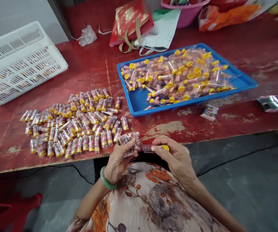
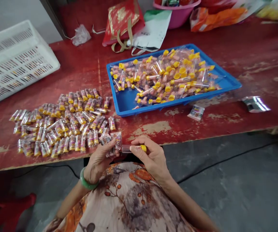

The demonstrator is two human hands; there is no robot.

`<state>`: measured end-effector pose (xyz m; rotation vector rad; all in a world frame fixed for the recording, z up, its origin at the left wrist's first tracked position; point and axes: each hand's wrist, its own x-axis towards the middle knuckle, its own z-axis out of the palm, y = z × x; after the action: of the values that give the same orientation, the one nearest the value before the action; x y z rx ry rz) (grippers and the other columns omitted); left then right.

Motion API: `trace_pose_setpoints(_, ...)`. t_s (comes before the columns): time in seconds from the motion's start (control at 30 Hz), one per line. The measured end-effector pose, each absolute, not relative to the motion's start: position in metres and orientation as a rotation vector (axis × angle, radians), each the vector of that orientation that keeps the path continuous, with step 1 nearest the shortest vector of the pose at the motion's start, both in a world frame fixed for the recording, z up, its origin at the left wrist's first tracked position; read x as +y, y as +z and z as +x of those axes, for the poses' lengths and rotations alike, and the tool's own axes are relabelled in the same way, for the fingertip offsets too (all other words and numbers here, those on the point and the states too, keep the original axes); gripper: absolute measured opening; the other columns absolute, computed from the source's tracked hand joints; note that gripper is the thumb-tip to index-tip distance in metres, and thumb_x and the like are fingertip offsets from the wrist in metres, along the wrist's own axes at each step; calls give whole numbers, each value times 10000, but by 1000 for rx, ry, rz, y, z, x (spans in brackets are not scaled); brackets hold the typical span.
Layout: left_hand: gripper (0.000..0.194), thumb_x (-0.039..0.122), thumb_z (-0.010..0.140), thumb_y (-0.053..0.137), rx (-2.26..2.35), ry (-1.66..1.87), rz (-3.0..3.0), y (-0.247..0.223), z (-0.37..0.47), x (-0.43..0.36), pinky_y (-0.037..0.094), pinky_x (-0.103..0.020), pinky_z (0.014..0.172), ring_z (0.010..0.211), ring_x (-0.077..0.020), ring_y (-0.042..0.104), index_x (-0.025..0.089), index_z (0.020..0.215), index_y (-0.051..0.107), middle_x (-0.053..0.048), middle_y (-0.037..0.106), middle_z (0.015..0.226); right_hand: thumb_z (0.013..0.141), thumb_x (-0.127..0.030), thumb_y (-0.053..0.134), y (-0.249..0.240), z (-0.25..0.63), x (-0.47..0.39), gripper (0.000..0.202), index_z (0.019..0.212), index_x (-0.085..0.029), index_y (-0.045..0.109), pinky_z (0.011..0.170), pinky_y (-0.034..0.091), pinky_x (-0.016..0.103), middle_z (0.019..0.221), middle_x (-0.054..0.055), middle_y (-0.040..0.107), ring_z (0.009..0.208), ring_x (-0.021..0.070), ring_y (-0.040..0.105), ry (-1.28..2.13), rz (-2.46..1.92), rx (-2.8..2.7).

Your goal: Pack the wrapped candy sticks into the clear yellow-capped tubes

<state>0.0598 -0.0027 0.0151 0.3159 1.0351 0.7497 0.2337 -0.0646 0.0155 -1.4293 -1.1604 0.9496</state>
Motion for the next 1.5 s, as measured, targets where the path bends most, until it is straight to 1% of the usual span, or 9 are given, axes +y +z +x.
trace_pose_setpoints(0.13,299,255,573,875,1041,752,240,21,60,-3,500,-209,524,507,-84,573,134,738,658,10,631,612,835,-260,636,24,225,-63,71,888,-216,653,730,492,281,877,26,649,804,155,613,647,-1378,-1304)
trace_pose_setpoints(0.3,272,260,595,861,1008,749,222,27,61,-5,501,-223,532,524,-90,573,141,719,650,13,628,631,804,-161,659,21,221,-62,172,966,-218,649,655,518,289,855,41,648,773,164,628,347,-1230,-1434)
trace_pose_setpoints(0.47,281,277,603,859,1028,764,190,27,62,-8,503,-213,545,536,-87,585,142,733,650,12,635,647,794,-162,673,19,220,-63,273,1062,-213,648,593,531,304,858,67,663,751,183,639,92,-1123,-1494)
trace_pose_setpoints(0.73,264,238,612,856,950,689,94,20,62,-5,514,-202,513,509,-83,581,134,741,650,7,634,629,796,-178,686,13,220,-59,295,1084,-223,638,642,559,300,859,67,682,756,179,658,-102,-1160,-1606)
trace_pose_setpoints(0.93,373,275,539,894,944,816,236,20,65,-8,524,-203,489,506,-98,600,137,778,643,10,655,660,781,-197,715,4,216,-62,311,1079,-206,627,638,564,289,860,60,696,754,179,677,-119,-1202,-1632)
trace_pose_setpoints(1.03,360,309,572,879,924,834,287,19,64,-9,526,-204,492,503,-103,605,127,765,636,6,646,631,791,-186,708,5,214,-61,236,1013,-165,628,625,563,282,829,65,697,752,180,684,-121,-1211,-1595)
trace_pose_setpoints(1.17,340,335,610,858,904,832,329,18,63,-9,524,-208,506,509,-108,612,123,749,630,-3,645,613,755,-170,750,6,212,-62,270,994,-154,626,669,557,255,826,52,701,725,154,682,-321,-1260,-1666)
trace_pose_setpoints(1.4,308,360,660,824,912,931,464,17,67,-13,499,-217,566,504,-88,583,127,691,623,-4,636,609,737,-183,775,-4,203,-66,381,1082,-229,618,697,550,233,842,4,713,718,143,691,-512,-1301,-1634)
trace_pose_setpoints(1.5,310,341,627,845,911,950,450,16,67,-14,492,-223,576,525,-92,583,128,704,634,-3,641,632,747,-175,764,-8,203,-67,476,1192,-199,596,735,553,238,927,52,701,805,159,684,-514,-1276,-1712)
